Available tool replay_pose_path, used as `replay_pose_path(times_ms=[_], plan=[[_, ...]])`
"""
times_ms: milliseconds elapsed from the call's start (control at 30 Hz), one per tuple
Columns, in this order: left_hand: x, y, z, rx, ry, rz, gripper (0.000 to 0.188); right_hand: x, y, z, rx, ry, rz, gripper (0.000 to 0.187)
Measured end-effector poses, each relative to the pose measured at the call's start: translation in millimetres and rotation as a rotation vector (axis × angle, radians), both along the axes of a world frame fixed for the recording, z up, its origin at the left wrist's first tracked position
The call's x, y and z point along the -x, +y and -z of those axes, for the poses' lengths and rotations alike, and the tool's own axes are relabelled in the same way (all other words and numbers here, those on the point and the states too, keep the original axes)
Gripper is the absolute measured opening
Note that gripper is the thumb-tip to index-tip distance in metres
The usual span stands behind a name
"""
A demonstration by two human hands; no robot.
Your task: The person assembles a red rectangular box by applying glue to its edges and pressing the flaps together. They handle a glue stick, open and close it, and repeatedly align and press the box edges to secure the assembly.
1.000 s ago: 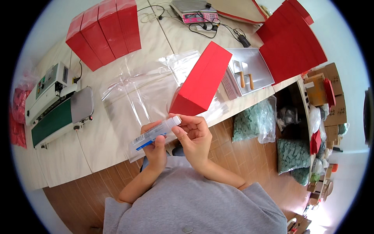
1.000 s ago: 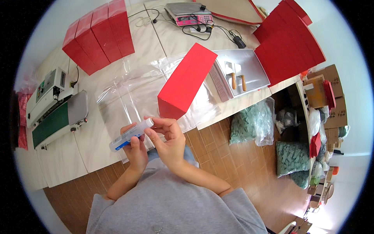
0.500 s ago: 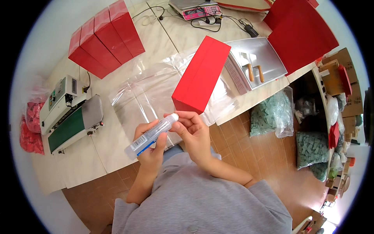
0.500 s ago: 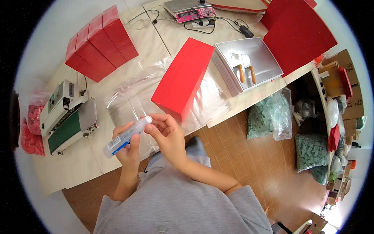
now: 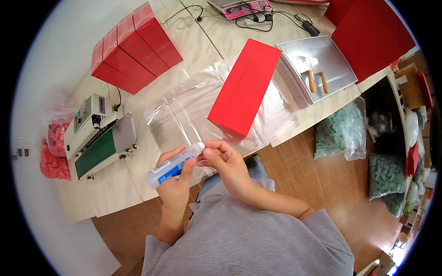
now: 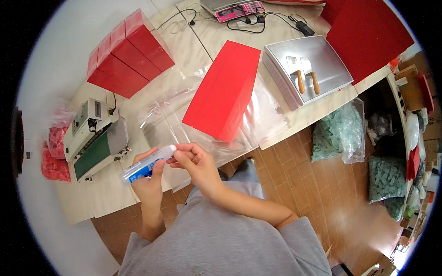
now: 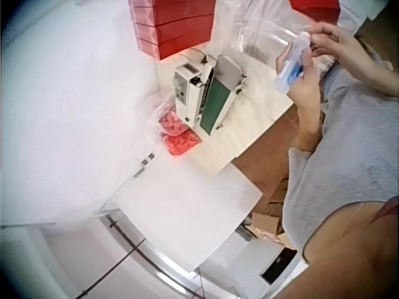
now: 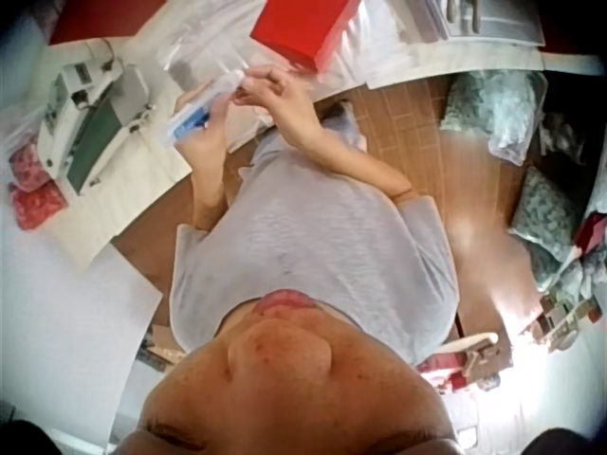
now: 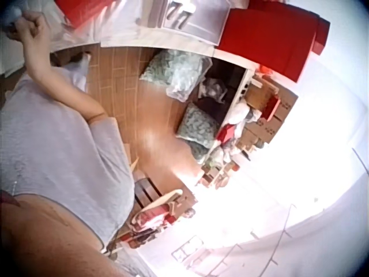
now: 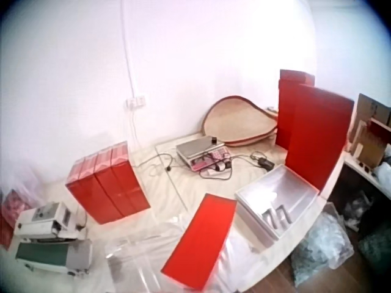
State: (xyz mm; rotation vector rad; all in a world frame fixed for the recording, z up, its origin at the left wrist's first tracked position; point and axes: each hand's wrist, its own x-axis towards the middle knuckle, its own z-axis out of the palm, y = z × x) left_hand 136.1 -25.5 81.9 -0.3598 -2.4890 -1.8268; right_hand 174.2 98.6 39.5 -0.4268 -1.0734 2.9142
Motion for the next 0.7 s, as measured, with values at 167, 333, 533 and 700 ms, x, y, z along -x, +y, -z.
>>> replay_pose_path(times_ms=[167, 333, 533, 700], plan=[[5, -7, 5, -0.153, -0.028, -0.024, 0.032, -1, -1, -4, -0.123, 0.135, 0.033, 0.027], [10, -11, 11, -0.182, -0.035, -0.069, 0.037, 1, 1, -12, -0.134, 0.179, 0.043, 0.029], [12, -14, 14, -0.212, -0.049, -0.092, 0.038, 4, 1, -13, -0.126, 0.194, 0.029, 0.03], [17, -13, 12, -0.17, -0.096, -0.095, 0.033, 8, 0, -9, -0.134, 0.168, 0.016, 0.031]])
